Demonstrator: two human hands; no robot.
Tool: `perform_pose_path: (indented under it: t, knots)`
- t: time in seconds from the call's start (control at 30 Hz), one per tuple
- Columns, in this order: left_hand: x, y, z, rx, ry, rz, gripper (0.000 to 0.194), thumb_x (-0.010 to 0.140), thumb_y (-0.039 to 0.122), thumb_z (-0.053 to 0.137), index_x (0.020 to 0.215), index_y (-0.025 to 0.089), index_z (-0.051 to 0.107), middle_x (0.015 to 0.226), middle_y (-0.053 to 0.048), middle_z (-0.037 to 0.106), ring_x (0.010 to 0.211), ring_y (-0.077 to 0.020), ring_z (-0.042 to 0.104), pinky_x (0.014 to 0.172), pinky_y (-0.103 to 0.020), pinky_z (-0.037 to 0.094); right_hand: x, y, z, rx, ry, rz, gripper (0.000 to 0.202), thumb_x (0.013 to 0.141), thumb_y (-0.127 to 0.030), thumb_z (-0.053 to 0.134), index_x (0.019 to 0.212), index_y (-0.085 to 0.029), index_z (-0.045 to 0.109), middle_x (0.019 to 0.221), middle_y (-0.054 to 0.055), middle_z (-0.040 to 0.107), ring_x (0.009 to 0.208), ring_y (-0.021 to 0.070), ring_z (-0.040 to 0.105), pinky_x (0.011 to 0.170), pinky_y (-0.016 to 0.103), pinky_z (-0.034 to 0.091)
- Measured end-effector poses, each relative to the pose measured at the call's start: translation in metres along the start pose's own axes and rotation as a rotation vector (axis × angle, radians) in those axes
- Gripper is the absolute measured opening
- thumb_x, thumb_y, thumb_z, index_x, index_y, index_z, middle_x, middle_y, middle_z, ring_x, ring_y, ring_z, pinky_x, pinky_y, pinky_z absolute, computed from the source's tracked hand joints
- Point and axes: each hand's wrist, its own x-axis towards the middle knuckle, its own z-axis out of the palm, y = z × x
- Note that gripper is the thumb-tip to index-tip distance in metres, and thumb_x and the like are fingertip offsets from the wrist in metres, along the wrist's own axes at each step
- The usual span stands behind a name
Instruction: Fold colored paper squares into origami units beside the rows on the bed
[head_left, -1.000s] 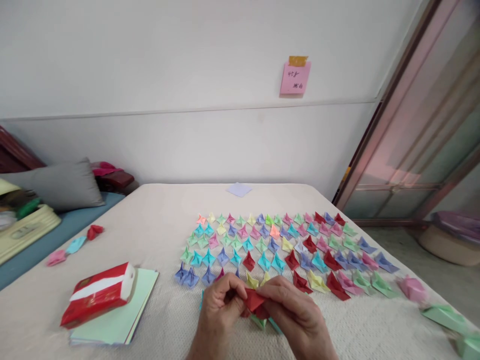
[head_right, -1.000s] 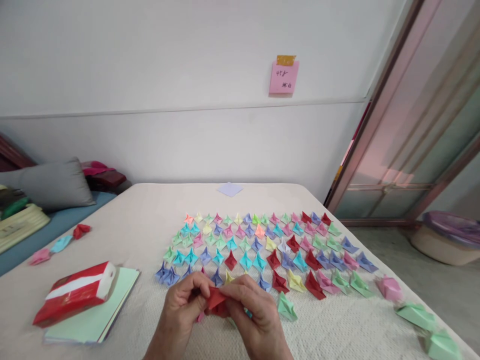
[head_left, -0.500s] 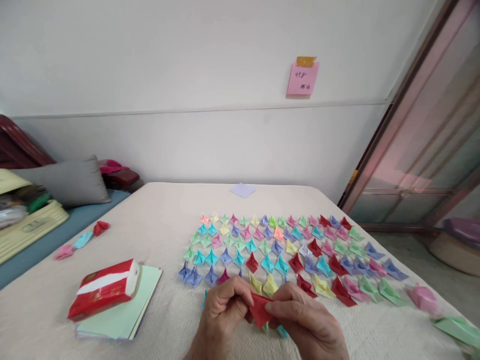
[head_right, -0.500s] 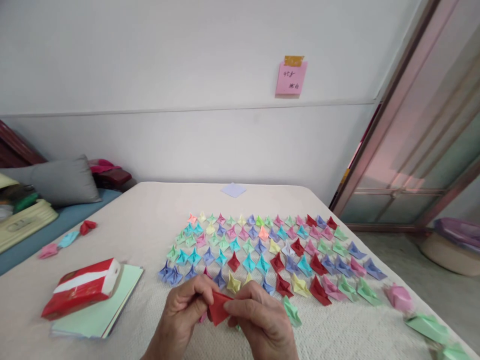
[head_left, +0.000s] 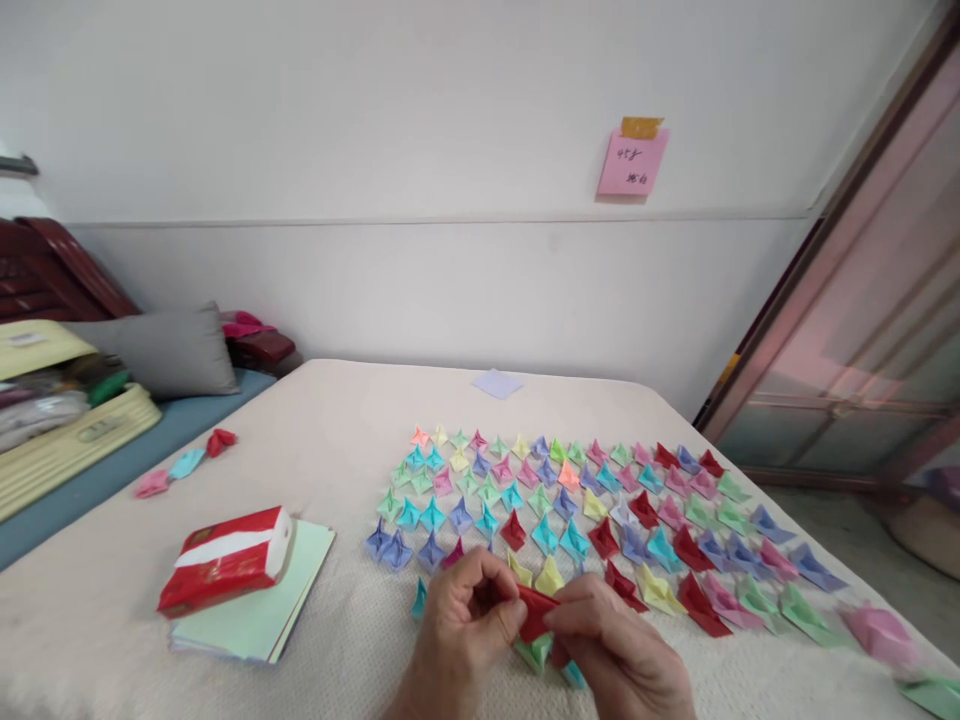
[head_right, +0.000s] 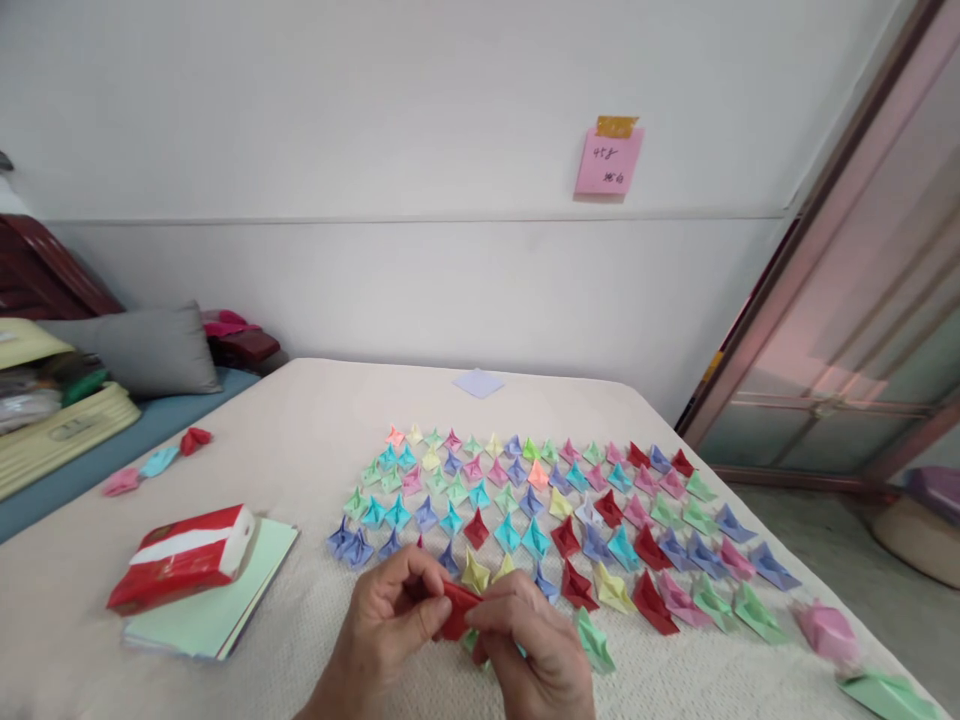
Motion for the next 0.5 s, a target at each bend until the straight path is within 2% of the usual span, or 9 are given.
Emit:
perform_pose_path:
  t: [0.2,0.3,0.4,0.5]
  knots:
    - [0.0020,0.0007,0.0003,-0.007,0.008,-0.004,0.014,0.074,0.020,0.064,0.067,0.018,0.052,0.057,0.005,0.046,0.052,-0.0089,0.039,0.050,-0.022,0.030,0.0023,-0.0033,0.0029,0.063,-0.017,0.078,0.016,0.083,-0.020,0.062,0.069,-0.024,0.070,0.063,0.001,0.060,0.058,0.0151,0.059,0.055,0.023,0.047]
    - [0.0028,0.0042,0.0001,0.010,0.017,0.001,0.013,0.074,0.018,0.062,0.067,0.018,0.051,0.053,0.006,0.045,0.049,-0.0086,0.041,0.048,-0.021,0.031,0.0017,-0.0070,0.0045,0.149,0.011,0.240,0.006,0.080,-0.029,0.068,0.079,-0.025,0.070,0.072,0.002,0.065,0.065,0.0167,0.063,0.059,0.023,0.050]
    - [0.0017,0.0025,0.0000,0.020,0.037,0.006,0.012,0.075,0.018,0.061,0.068,0.018,0.051,0.055,0.005,0.047,0.049,-0.0084,0.043,0.048,-0.020,0.033,0.0021,-0.0087,0.0070,0.254,0.075,0.421,0.027,0.073,-0.038,0.075,0.096,-0.028,0.067,0.085,0.002,0.070,0.070,0.0178,0.065,0.062,0.024,0.053]
    - [-0.0009,-0.0049,0.0008,0.031,0.021,0.039,0.011,0.077,0.023,0.063,0.075,0.018,0.053,0.063,0.002,0.053,0.055,-0.0109,0.050,0.053,-0.022,0.039,0.0040,-0.0076,0.0087,0.176,0.010,0.471,0.024,0.073,-0.043,0.074,0.085,-0.024,0.070,0.072,0.001,0.068,0.063,0.0154,0.061,0.056,0.021,0.049]
